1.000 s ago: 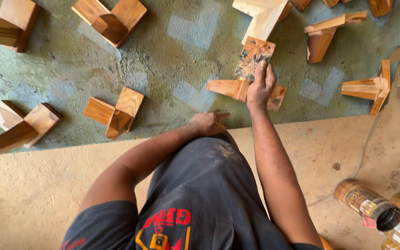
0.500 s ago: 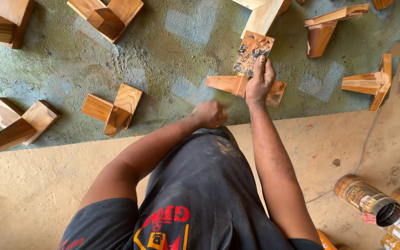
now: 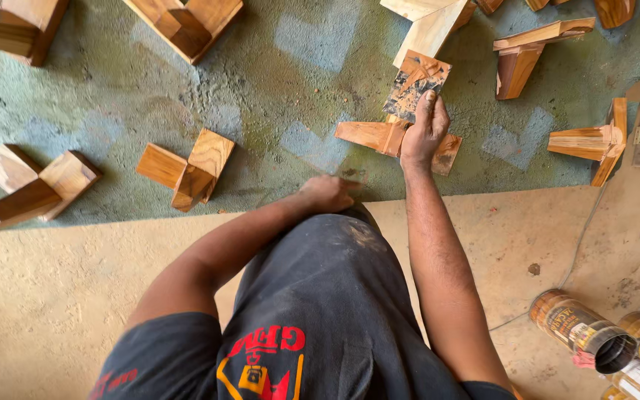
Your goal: The person sits on the workshop floor sanding small mitered wooden corner joints with a piece of sandpaper, rubbing the edges and faces of each joint, then sets the sanded piece aside and picks up the next one from the many pieces laid out on the mat.
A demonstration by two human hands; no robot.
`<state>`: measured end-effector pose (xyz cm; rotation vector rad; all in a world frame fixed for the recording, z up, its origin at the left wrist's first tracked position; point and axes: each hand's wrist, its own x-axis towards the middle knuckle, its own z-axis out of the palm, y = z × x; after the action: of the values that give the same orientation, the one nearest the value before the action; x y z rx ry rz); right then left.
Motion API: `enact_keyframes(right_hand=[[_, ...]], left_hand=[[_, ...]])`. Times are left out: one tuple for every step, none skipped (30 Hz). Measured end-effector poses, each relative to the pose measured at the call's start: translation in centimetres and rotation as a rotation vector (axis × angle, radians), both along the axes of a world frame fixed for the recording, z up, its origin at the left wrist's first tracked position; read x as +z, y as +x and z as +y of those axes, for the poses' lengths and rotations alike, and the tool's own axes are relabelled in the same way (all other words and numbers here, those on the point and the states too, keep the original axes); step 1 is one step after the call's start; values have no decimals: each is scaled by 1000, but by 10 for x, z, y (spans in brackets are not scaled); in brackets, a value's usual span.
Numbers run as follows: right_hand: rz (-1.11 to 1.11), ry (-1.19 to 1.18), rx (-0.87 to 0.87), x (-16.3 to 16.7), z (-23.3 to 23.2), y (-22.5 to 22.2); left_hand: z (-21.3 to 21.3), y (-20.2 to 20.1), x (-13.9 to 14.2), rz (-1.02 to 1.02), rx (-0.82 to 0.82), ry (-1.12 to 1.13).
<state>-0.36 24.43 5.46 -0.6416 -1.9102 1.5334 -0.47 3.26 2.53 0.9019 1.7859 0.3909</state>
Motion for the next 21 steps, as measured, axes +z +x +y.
enact_keyframes(right_hand=[[28,5,0,2,-1,0],[64,12,-10,6,-3,0],[101,22,-24,10,-5,2],[111,72,-62,15,-7,7],[121,122,-94,21,-12,15],[141,175,-125,27,-16,21],[150,191,-105,32,-21,27],[153,203,-82,36,-29,36],[140,212,-61,40,-38,48],[146,108,64,40,-49,54],[163,8,192,39,-60,55],[87,-54,289,40,-70,59],[9,-115,384,42,-81,63],[-66,-85,446,43,-88,62],[-141,-56,506,45,-94,62],[-146,31,519,50,-97,63],[-150,118,527,55,-98,64],[-155,207,533,59,-97,65],[-96,369,381,64,-94,65],[-38,529,224,68,-88,67],[18,686,65,69,-82,68]], left_hand=[[-10,1,-1,-30,144,70],[-19,-2,-3,-51,276,143],[-27,-6,-4,-73,404,217],[-34,-7,-3,-98,489,287],[-39,-10,-2,-122,580,358],[-43,-15,0,-140,668,436],[-46,-21,2,-291,751,526],[-49,-23,6,-449,833,610],[-54,-20,11,-621,915,684],[-59,-16,16,-679,922,682],[-63,-16,20,-728,925,688],[-65,-19,23,-769,924,701],[-65,-17,27,-796,931,784],[-66,-13,30,-827,940,862],[-68,-11,33,-859,948,938],[-71,-12,34,-802,999,904],[-74,-13,35,-747,1044,870],[-79,-15,36,-693,1087,837],[-85,-18,36,-662,1120,822],[-94,-23,36,-633,1151,806],[-103,-25,36,-607,1183,789]])
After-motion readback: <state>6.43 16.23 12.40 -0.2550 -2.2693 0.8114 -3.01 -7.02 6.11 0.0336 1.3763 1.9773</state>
